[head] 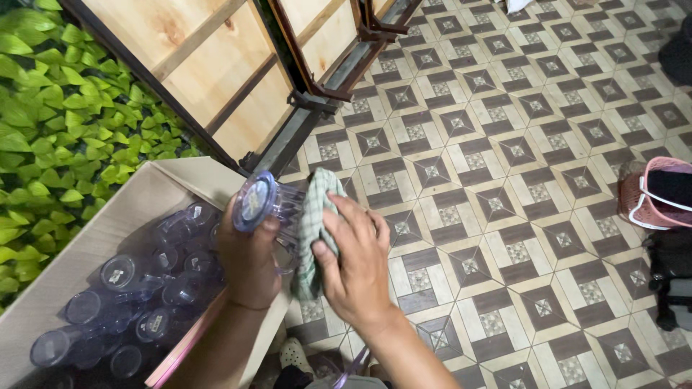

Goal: The person wipes clear plastic cups with a green and white checkered cloth. They pick up each cup from a cardboard box, wipe the exterior surfaces, and place the cleaned cups into a brown plastic dish rack.

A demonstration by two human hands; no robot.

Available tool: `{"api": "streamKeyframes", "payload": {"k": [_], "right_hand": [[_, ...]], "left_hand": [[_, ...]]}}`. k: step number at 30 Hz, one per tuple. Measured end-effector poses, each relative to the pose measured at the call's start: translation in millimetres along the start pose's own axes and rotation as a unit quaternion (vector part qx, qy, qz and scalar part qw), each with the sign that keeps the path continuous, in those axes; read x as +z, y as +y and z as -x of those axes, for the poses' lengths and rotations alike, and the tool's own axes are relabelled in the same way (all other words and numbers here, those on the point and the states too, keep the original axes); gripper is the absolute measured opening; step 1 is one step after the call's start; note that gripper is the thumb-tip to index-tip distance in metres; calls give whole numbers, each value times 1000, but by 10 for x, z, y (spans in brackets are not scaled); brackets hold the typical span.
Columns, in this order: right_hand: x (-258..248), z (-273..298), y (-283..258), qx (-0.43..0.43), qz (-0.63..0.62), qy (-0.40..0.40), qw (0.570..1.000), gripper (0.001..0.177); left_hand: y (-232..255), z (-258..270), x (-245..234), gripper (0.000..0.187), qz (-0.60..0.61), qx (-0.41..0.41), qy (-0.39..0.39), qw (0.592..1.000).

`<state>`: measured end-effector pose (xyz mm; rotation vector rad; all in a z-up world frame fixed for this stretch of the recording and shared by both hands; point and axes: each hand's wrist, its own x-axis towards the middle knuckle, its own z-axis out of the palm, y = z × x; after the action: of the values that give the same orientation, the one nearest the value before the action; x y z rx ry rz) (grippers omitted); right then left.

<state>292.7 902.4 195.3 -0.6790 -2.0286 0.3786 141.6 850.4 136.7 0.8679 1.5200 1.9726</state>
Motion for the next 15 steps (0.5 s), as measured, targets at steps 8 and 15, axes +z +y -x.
{"api": "streamKeyframes", "payload": {"k": [8, 15], "right_hand": [[144, -47, 731, 405, -356, -195, 819, 30], [209, 373, 176, 75, 1, -2, 997, 34]], "left_hand": [[-20, 54, 30, 53, 44, 47, -106, 992], [-12, -69, 94, 59, 17, -35, 35, 999]]}}
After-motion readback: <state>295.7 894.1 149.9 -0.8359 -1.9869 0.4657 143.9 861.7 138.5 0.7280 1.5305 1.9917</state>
